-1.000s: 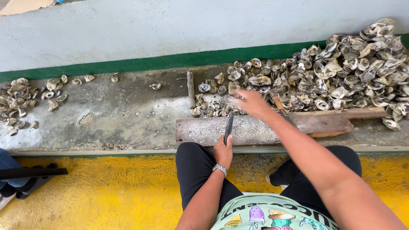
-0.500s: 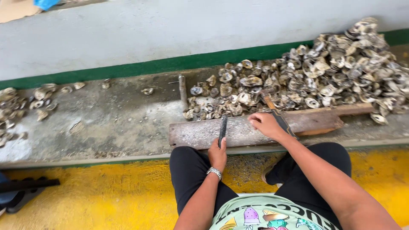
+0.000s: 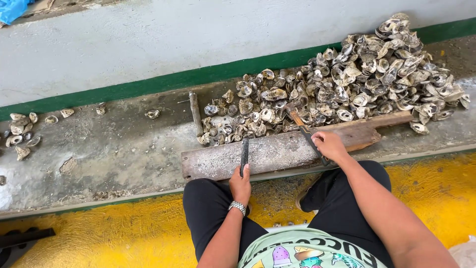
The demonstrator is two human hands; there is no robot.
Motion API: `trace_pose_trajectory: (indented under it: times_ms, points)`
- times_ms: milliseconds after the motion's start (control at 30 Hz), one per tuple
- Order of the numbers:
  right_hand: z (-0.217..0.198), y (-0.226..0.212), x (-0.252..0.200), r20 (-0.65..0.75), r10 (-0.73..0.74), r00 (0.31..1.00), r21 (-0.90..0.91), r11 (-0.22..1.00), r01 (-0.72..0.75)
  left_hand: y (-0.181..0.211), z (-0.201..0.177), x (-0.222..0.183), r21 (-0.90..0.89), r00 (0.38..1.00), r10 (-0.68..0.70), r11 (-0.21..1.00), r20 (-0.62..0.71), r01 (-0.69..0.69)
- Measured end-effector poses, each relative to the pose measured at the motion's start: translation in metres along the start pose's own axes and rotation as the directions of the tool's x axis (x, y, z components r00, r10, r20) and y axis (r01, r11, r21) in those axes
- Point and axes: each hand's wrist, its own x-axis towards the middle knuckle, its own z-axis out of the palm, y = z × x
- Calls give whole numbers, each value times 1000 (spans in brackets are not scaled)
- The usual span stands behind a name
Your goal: The recorder uses a scraper and hammer to clean or shuck oyster shells on a wooden board.
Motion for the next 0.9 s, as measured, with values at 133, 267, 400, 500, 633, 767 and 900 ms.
trace_pose_trajectory:
  times_ms: [133,267,400,500,633,767,900]
  points:
    - [-8,10,36,15,-7,1000,-56,998,8,2,-1,0,-4,1000,-20,1000,16,20]
    - [-22,25,75,-129,-27,991,-321,947,-16,3,0,0,-1,1000,-10,1000,14,10]
    - [-31,37,96,-291,23,956,-282,953,-109,10,-5,-2,-23,997,-69,997,42,70]
    - [-32,35,97,-361,-21,932,-306,947,-97,8,-5,-2,-57,1000,-13,998,6,13]
    - [-25,23,103,-351,-37,936,-301,951,-75,15,-6,-3,-82,995,-87,993,41,91]
    - [-15,14,122,-285,-301,910,-504,855,125,13,-2,-2,-54,997,-73,996,30,75]
    - [-6,13,141,-224,-340,914,-536,826,176,19,-6,-4,-68,993,-98,992,67,103]
